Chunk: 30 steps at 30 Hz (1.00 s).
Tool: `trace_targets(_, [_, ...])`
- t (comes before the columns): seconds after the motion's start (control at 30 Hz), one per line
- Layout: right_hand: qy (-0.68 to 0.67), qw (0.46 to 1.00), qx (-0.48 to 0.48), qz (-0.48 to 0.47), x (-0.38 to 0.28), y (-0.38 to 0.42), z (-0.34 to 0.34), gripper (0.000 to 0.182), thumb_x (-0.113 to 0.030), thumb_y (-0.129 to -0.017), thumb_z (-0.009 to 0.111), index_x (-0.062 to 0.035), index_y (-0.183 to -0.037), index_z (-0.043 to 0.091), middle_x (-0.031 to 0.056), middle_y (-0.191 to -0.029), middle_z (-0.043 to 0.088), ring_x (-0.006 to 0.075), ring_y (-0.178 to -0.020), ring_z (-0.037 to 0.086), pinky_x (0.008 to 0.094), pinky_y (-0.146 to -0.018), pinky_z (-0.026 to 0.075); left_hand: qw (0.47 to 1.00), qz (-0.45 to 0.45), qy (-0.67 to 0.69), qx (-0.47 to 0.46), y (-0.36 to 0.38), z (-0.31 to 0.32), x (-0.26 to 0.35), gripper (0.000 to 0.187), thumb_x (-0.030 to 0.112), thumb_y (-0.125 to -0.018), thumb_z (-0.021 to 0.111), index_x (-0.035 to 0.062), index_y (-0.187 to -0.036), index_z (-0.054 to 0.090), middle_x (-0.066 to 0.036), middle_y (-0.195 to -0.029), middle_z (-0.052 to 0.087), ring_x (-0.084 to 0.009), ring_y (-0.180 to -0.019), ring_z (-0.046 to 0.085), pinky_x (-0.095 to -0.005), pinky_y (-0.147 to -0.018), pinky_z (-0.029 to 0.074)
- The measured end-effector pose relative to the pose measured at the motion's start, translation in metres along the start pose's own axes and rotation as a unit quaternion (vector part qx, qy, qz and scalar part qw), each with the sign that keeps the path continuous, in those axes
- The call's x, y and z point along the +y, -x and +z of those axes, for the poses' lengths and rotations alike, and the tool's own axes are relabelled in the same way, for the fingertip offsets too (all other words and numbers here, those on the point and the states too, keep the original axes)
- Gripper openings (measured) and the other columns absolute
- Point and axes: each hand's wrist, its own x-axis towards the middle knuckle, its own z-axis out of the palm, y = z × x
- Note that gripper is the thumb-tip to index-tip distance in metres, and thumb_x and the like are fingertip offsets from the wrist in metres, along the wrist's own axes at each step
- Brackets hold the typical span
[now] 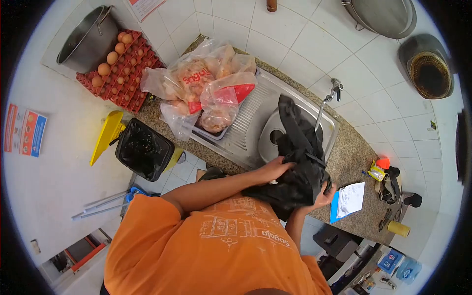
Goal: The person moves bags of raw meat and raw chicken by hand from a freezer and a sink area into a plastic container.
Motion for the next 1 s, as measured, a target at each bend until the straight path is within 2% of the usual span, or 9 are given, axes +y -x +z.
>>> trace_targets(0.03, [0.033, 0.996, 0.01, -0.08, -0.001, 0.003, 0.004, 0.02, -0.012, -0.104, 0.054, -0.002, -0.119, 0.063, 0.0079, -0.12, 0.068, 0.025, -0.111, 0.063, 0.0419, -0.102, 0.049, 0.999, -0.017, 0.041, 0.005, 0.008, 0.005, 0.013, 0.049, 0.034, -0.1, 0.062, -0.003, -0.132, 0.063, -0.012, -0.123, 0.072, -0.0247, -0.107, 0.068, -0.0406, -0.103, 0.05])
trace_targets(0.13, [-0.282, 0.9, 0.004, 0.332, -0.005, 0.056, 0.003, 0.028, 0.001, -0.093, 0.064, 0.0018, -0.12, 0.064, 0.0121, -0.127, 0.064, 0.0252, -0.118, 0.058, 0.0399, -0.104, 0.046, 0.925, -0.21, 0.312, -0.051, 0.024, 0.012, 0.074, 0.048, 0.037, -0.098, 0.062, 0.0007, -0.128, 0.067, -0.01, -0.12, 0.073, -0.0237, -0.105, 0.069, -0.0389, -0.1, 0.052])
trace_targets(0.27, [-0.105, 0.96, -0.147, 0.212, 0.048, 0.073, -0.026, 0.055, 0.0, -0.09, 0.069, 0.004, -0.143, 0.052, 0.0146, -0.14, 0.059, 0.0269, -0.126, 0.055, 0.041, -0.111, 0.042, 0.95, -0.176, 0.226, -0.126, 0.0, 0.008, 0.073, 0.06, 0.049, -0.095, 0.065, 0.0024, -0.132, 0.065, -0.012, -0.126, 0.07, -0.0265, -0.117, 0.065, -0.0369, -0.108, 0.046])
trace_targets(0.4, [-0.018, 0.991, 0.065, 0.113, 0.017, 0.036, -0.047, 0.06, -0.005, -0.092, 0.068, 0.0037, -0.147, 0.045, 0.0163, -0.144, 0.054, 0.0276, -0.13, 0.053, 0.041, -0.111, 0.042, 0.953, 0.074, -0.204, -0.211, 0.005, -0.008, 0.097, 0.089, 0.057, -0.088, 0.073, 0.0006, -0.148, 0.041, -0.024, -0.148, 0.046, -0.0357, -0.138, 0.045, -0.0375, -0.118, 0.033])
trace_targets(0.47, [0.011, 0.988, 0.132, 0.076, 0.002, 0.031, -0.045, 0.062, -0.008, -0.093, 0.068, 0.0035, -0.148, 0.042, 0.0172, -0.147, 0.052, 0.028, -0.132, 0.051, 0.0411, -0.112, 0.042, 0.862, 0.198, -0.403, -0.237, 0.01, -0.013, 0.103, 0.106, 0.062, -0.085, 0.076, -0.0003, -0.157, 0.029, -0.03, -0.159, 0.034, -0.0402, -0.149, 0.035, -0.0377, -0.123, 0.027])
trace_targets(0.5, [0.02, 0.986, 0.151, 0.062, -0.003, 0.031, -0.04, 0.064, -0.009, -0.094, 0.068, 0.0034, -0.149, 0.04, 0.0176, -0.148, 0.05, 0.0282, -0.133, 0.051, 0.0411, -0.112, 0.042, 0.74, 0.25, -0.595, -0.189, 0.016, -0.01, 0.097, 0.117, 0.062, -0.08, 0.081, -0.0034, -0.157, 0.023, -0.034, -0.161, 0.025, -0.0452, -0.151, 0.028, -0.0392, -0.125, 0.024])
trace_targets(0.63, [0.044, 0.983, 0.17, 0.046, -0.006, 0.028, -0.019, 0.069, -0.015, -0.096, 0.067, 0.003, -0.153, 0.033, 0.0193, -0.152, 0.045, 0.0289, -0.136, 0.048, 0.0411, -0.112, 0.042, 0.914, 0.063, -0.278, -0.289, -0.004, -0.013, 0.087, 0.115, 0.048, -0.079, 0.088, -0.0081, -0.155, 0.024, -0.029, -0.156, 0.039, -0.0345, -0.144, 0.041, -0.0391, -0.121, 0.033])
trace_targets(0.87, [0.115, 0.979, 0.167, 0.033, 0.013, 0.005, 0.013, 0.08, -0.024, -0.099, 0.065, 0.0024, -0.16, 0.021, 0.0222, -0.159, 0.036, 0.0301, -0.143, 0.043, 0.0413, -0.113, 0.041, 0.983, 0.067, -0.137, -0.099, -0.035, -0.01, 0.065, 0.057, 0.007, -0.079, 0.073, -0.0039, -0.133, 0.06, -0.014, -0.118, 0.071, -0.0204, -0.11, 0.066, -0.0336, -0.099, 0.05])
trace_targets(1.0, [0.042, 0.991, -0.104, 0.067, -0.042, -0.002, 0.028, 0.113, -0.022, -0.084, 0.084, 0.001, -0.162, 0.005, 0.0229, -0.159, 0.033, 0.0351, -0.143, 0.041, 0.0412, -0.114, 0.041, 0.992, 0.009, -0.129, 0.006, -0.056, -0.002, 0.068, 0.046, 0.009, -0.078, 0.071, -0.005, -0.122, 0.066, -0.012, -0.104, 0.073, -0.02, -0.098, 0.068, -0.0341, -0.09, 0.053])
